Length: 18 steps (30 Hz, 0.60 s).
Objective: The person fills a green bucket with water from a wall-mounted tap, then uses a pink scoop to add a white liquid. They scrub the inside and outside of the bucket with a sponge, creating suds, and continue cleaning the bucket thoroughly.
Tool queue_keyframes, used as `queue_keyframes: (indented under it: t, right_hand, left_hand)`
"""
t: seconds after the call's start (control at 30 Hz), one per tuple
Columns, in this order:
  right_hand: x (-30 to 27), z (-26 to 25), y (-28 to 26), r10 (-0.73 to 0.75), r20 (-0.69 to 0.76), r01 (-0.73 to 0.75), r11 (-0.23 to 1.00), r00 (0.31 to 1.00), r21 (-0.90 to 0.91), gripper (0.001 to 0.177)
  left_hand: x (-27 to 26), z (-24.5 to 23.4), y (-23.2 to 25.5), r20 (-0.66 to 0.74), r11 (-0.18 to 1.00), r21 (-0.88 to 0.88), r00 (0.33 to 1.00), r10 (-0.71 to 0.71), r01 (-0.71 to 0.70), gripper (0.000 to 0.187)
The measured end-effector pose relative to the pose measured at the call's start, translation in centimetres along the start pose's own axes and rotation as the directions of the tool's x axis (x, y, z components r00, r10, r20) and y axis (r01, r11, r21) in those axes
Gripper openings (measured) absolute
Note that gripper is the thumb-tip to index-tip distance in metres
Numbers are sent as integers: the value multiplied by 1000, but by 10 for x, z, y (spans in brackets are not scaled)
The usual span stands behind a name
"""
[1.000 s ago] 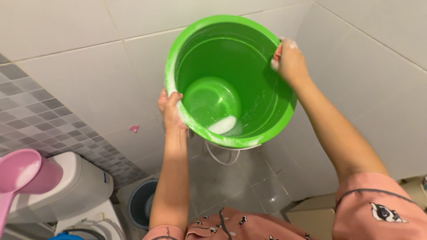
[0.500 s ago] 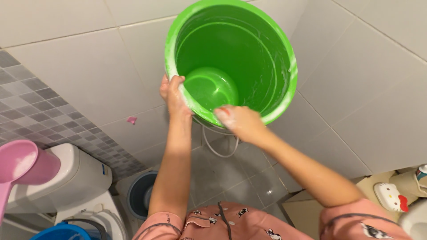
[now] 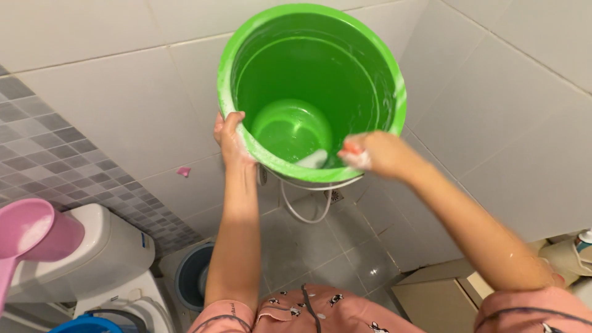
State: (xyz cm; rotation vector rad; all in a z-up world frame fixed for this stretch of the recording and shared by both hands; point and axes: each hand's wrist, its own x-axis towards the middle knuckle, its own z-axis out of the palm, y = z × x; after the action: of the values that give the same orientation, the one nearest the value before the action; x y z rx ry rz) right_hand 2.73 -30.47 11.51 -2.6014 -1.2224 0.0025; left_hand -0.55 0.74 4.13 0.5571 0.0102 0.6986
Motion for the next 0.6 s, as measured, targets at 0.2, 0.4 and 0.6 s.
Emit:
queue_keyframes:
  t: [0.2,0.4,0.6]
  right_hand:
    - [33,-28,66,29,-291,-77,985,956,-157,39]
    - [32,36,61,62,14,-21,532,998,-847,79]
    - [17,133,-10,-341,254,119,776,905,620,91]
  left_hand:
    - [-9,-22,5,137,993,118,990,-20,4,29]
    - [-19,-18,10,169,986,165,986,-2,-26,30]
    - [-14,-20,-12,229,981,189,973,-8,-37,28]
